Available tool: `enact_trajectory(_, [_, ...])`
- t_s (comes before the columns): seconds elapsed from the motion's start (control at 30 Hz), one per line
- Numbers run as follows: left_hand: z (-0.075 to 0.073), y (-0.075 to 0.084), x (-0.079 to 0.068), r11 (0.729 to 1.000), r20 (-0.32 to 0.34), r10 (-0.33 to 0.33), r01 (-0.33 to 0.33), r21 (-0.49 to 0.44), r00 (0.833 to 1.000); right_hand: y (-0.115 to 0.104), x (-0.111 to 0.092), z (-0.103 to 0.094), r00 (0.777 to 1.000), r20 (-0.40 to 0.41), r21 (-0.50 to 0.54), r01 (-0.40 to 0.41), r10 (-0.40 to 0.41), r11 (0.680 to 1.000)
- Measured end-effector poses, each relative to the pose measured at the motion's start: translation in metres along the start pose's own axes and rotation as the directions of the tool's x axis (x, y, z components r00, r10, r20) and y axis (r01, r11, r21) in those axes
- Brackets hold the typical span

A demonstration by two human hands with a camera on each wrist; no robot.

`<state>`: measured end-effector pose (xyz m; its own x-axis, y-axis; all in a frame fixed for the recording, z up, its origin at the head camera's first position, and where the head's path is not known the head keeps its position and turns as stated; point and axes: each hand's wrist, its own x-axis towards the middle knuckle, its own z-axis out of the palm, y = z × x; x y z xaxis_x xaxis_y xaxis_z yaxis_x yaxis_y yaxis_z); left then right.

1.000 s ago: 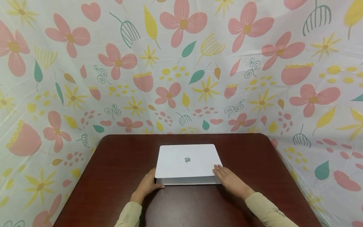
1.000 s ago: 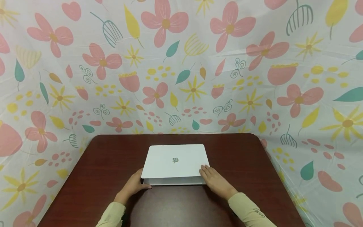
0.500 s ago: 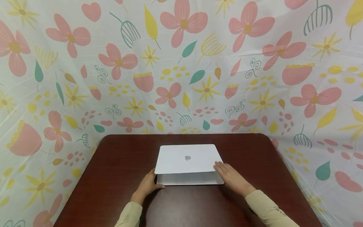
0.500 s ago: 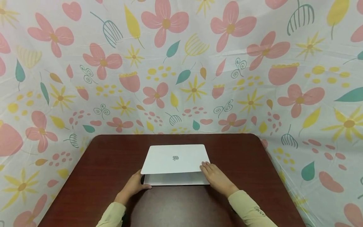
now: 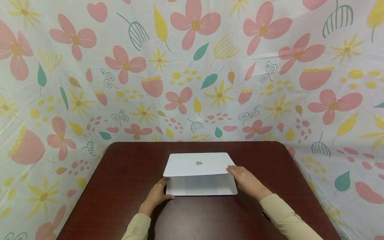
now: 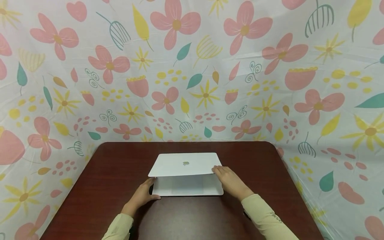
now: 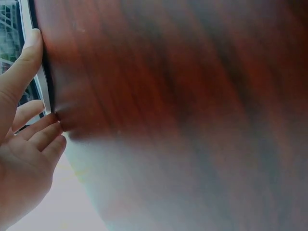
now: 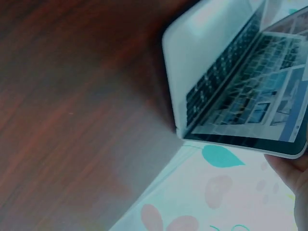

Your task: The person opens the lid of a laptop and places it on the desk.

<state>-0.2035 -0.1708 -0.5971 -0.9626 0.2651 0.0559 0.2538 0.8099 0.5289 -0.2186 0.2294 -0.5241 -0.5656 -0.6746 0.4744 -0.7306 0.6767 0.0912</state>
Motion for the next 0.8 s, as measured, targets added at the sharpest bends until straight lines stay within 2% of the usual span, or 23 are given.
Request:
enact_trajectory(0.17, [0.001, 0.000, 0.000, 1.000, -0.005, -0.018, 0.018, -0.002, 1.000, 0.003, 0.011, -0.008, 0.998, 0.022, 0.051, -0.051, 0.050, 0.997])
enact_trajectory(0.33, [0.002, 0.002, 0.002, 0.999, -0.007, -0.042, 0.042, 0.013, 0.999, 0.008, 0.026, -0.019, 0.985, 0.110, 0.088, -0.144, 0.134, 0.986])
enact_trajectory(0.5, [0.001, 0.003, 0.003, 0.999, -0.007, -0.046, 0.046, 0.008, 0.999, 0.016, 0.042, -0.030, 0.960, 0.206, 0.134, -0.219, 0.189, 0.967])
enact_trajectory(0.8, [0.001, 0.002, 0.003, 0.999, 0.007, -0.041, 0.041, -0.010, 0.999, 0.033, 0.063, -0.043, 0.911, 0.332, 0.267, -0.341, 0.246, 0.901])
